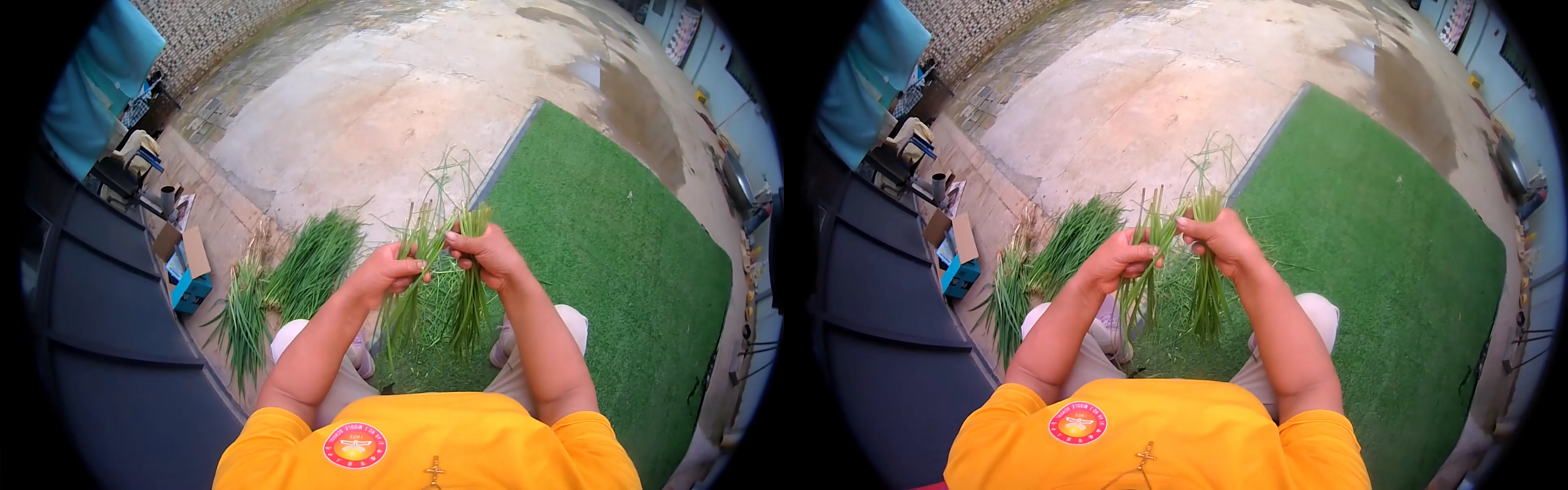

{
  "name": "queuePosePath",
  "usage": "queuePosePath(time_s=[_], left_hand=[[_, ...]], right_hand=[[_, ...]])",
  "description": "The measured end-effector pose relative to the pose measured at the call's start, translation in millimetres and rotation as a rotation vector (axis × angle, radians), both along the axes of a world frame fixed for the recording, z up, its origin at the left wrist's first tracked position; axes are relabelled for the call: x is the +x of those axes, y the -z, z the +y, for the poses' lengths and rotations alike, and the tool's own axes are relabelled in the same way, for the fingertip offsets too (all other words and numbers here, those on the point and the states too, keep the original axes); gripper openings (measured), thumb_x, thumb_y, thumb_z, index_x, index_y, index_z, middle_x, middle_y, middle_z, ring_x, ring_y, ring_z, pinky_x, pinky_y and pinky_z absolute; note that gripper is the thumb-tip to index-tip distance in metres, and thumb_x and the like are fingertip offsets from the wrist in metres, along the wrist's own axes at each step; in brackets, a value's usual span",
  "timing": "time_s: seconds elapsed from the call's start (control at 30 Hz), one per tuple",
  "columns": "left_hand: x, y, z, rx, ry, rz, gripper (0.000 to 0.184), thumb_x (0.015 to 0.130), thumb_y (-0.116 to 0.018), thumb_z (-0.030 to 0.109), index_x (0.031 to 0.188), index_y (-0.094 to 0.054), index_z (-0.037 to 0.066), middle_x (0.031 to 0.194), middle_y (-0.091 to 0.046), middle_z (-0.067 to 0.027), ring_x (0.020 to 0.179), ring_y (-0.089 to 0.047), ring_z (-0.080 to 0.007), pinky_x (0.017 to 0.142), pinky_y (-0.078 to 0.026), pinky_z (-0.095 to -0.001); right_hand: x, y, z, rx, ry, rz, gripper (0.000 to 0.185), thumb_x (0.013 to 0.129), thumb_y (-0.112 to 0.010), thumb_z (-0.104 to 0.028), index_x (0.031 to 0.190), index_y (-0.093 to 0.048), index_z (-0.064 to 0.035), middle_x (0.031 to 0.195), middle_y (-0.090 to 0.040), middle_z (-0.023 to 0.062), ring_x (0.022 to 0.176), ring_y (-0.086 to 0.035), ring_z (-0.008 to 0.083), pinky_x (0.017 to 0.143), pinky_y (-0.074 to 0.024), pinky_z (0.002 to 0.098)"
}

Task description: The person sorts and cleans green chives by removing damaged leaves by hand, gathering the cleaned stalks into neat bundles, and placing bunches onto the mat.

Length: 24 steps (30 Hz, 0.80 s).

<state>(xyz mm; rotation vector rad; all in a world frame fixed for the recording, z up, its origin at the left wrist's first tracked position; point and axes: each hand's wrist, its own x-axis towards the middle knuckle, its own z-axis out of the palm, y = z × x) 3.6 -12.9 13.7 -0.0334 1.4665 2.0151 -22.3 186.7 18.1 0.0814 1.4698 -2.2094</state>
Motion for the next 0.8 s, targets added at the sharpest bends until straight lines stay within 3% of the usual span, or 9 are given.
queuePosePath(time_s=[0.07,0.3,0.57,0.73,0.8], left_hand=[[0,3,0,-0.025,-0.020,0.005,0.017,0.078,-0.062,0.012,0.091,-0.053,0.005,0.073,-0.060,-0.0048,0.040,-0.032,-0.0007,0.035,-0.021,-0.0153],[0,-2,0,-0.049,-0.066,0.009,0.017,0.079,-0.062,0.011,0.092,-0.052,0.005,0.073,-0.061,-0.0089,0.039,-0.032,-0.0009,0.035,-0.021,-0.0156],[0,1,-1,-0.060,-0.100,0.047,0.018,0.079,-0.061,0.010,0.093,-0.053,0.004,0.072,-0.062,-0.0084,0.039,-0.033,-0.0006,0.035,-0.022,-0.0155],[0,0,-3,-0.077,-0.154,0.062,0.016,0.080,-0.059,0.012,0.092,-0.051,0.005,0.072,-0.062,-0.0057,0.043,-0.035,-0.0021,0.039,-0.023,-0.0169],[-2,3,-6,-0.099,-0.316,0.105,0.016,0.080,-0.059,0.009,0.090,-0.047,0.006,0.074,-0.062,-0.0090,0.041,-0.034,-0.0017,0.037,-0.024,-0.0152]], right_hand=[[2,-2,-2,0.003,0.006,-0.002,0.012,0.076,-0.067,-0.008,0.079,-0.056,-0.0025,0.068,-0.055,0.0020,0.056,-0.047,0.0076,0.044,-0.0358,0.0193],[-1,4,-1,0.040,0.029,0.018,0.010,0.077,-0.065,-0.007,0.080,-0.057,-0.0022,0.064,-0.052,0.0002,0.054,-0.046,0.0072,0.044,-0.0353,0.0195],[1,-2,-1,-0.028,0.045,0.024,0.016,0.080,-0.058,-0.002,0.095,-0.057,0.0022,0.077,-0.062,0.0073,0.053,-0.045,0.0061,0.044,-0.0347,0.0184],[0,0,-1,-0.036,0.069,0.019,0.018,0.081,-0.058,-0.004,0.098,-0.058,0.0030,0.074,-0.059,0.0038,0.053,-0.044,0.0051,0.044,-0.0341,0.0179],[-1,2,1,-0.010,0.090,0.025,0.018,0.081,-0.058,-0.004,0.098,-0.058,0.0032,0.073,-0.057,0.0026,0.054,-0.044,0.0048,0.044,-0.0338,0.0178]])
